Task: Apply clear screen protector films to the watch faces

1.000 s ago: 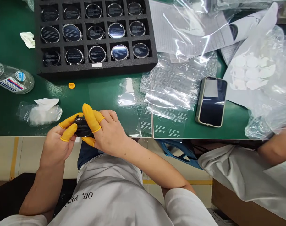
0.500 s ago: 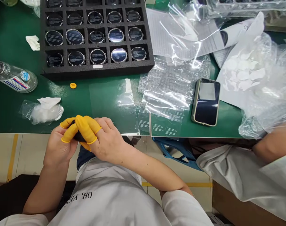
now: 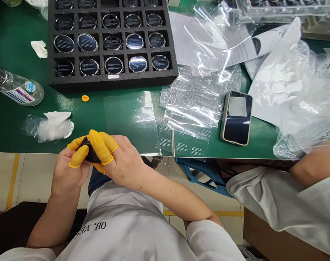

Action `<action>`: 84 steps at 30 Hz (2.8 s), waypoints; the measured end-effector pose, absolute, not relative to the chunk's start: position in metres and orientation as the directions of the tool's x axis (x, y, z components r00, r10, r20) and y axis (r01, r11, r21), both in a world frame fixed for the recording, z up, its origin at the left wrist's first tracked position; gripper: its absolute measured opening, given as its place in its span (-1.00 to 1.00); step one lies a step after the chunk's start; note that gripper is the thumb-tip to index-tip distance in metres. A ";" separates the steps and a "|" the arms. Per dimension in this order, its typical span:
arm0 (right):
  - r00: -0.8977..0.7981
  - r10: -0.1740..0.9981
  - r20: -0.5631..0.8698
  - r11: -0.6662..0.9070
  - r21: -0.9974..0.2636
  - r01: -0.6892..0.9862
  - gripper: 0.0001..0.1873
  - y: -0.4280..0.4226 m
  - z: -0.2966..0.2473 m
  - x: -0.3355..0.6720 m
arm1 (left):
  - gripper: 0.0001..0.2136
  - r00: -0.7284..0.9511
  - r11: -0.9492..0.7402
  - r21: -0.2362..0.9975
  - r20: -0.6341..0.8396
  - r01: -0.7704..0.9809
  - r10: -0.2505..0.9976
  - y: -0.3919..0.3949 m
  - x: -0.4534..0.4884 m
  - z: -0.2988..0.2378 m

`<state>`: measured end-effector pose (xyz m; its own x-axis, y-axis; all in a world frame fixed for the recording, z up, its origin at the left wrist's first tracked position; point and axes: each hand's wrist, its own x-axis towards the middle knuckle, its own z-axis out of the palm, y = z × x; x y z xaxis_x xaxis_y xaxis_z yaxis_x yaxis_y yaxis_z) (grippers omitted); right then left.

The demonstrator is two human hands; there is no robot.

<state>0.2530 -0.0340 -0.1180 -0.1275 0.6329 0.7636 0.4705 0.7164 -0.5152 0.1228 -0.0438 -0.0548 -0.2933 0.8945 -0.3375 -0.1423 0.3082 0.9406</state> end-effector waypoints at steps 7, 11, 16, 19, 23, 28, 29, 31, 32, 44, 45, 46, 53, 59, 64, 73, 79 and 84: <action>-0.161 0.698 0.698 0.699 -0.615 0.364 -0.09 -0.035 -0.118 0.251 | -0.65 -0.239 0.331 0.935 -0.353 -0.127 0.905 -0.047 0.119 -0.059; -0.214 0.776 0.594 0.630 -0.742 0.227 -0.03 -0.034 -0.117 0.258 | -0.66 -0.160 0.368 0.922 -0.384 -0.123 0.909 -0.051 0.114 -0.056; -0.387 0.882 0.268 0.203 -0.958 -0.202 -0.02 -0.037 -0.112 0.267 | -0.67 -0.137 0.348 0.937 -0.347 -0.017 0.928 -0.060 0.110 -0.052; -0.483 0.870 0.100 -0.122 -0.905 -0.407 -0.21 -0.037 -0.107 0.265 | -0.67 -0.136 0.296 0.953 -0.286 0.066 0.949 -0.066 0.111 -0.053; -0.468 0.882 0.057 -0.206 -0.846 -0.493 -0.48 -0.035 -0.101 0.258 | -0.64 -0.209 0.241 0.953 -0.201 0.185 0.957 -0.072 0.115 -0.050; -0.381 0.923 0.043 -0.165 -0.853 -0.496 -0.56 -0.039 -0.101 0.250 | -0.75 -0.267 0.211 0.909 -0.117 0.359 0.957 -0.073 0.120 -0.044; -0.369 0.929 0.027 -0.172 -0.853 -0.494 -0.55 -0.039 -0.102 0.248 | -0.77 -0.269 0.203 0.898 -0.100 0.389 0.958 -0.073 0.121 -0.044; -0.356 0.935 -0.008 -0.191 -0.854 -0.484 -0.52 -0.040 -0.103 0.245 | -0.76 -0.276 0.195 0.888 -0.080 0.416 0.958 -0.073 0.122 -0.046; -0.351 0.936 -0.017 -0.197 -0.853 -0.483 -0.50 -0.040 -0.104 0.244 | -0.74 -0.285 0.196 0.893 -0.081 0.404 0.955 -0.073 0.122 -0.047; -0.356 0.934 0.046 -0.162 -0.831 -0.533 -0.51 -0.042 -0.102 0.246 | -0.69 -0.332 0.174 0.927 -0.057 0.333 0.942 -0.080 0.123 -0.051; -0.347 0.937 0.033 -0.166 -0.832 -0.529 -0.51 -0.042 -0.101 0.246 | -0.69 -0.337 0.169 0.917 -0.040 0.362 0.941 -0.080 0.123 -0.050; -0.337 0.941 0.021 -0.169 -0.835 -0.524 -0.51 -0.043 -0.100 0.245 | -0.70 -0.339 0.166 0.907 -0.027 0.388 0.940 -0.080 0.123 -0.050; -0.355 0.935 0.001 -0.203 -0.818 -0.538 -0.47 -0.041 -0.105 0.244 | -0.67 -0.361 0.196 0.943 -0.090 0.269 0.928 -0.079 0.126 -0.051; -0.365 0.931 -0.009 -0.216 -0.820 -0.530 -0.44 -0.043 -0.105 0.245 | -0.67 -0.354 0.189 0.925 -0.064 0.329 0.933 -0.079 0.126 -0.050; -0.315 0.949 -0.005 -0.166 -0.858 -0.486 -0.51 -0.044 -0.107 0.239 | -0.73 -0.318 0.152 0.871 0.006 0.468 0.948 -0.080 0.127 -0.048; -0.062 0.925 0.375 0.380 -0.917 0.123 -0.35 -0.016 -0.141 0.279 | -0.70 -0.103 0.029 0.816 0.037 0.577 0.994 0.077 0.112 -0.035; -0.073 0.887 0.456 0.460 -0.859 0.223 -0.41 -0.012 -0.157 0.285 | -0.80 -0.025 -0.117 0.550 0.244 0.827 0.970 0.275 0.149 -0.029; -0.075 0.900 0.428 0.435 -0.890 0.140 -0.41 -0.011 -0.160 0.288 | -0.93 -0.230 0.120 0.524 0.150 0.843 0.961 0.378 0.164 -0.049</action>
<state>0.2875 -0.0113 -0.1599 -0.0754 0.9005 0.4283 0.1396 0.4349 -0.8896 0.1636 0.3781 -0.0489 -0.2304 0.9614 0.1502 0.8431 0.1202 0.5241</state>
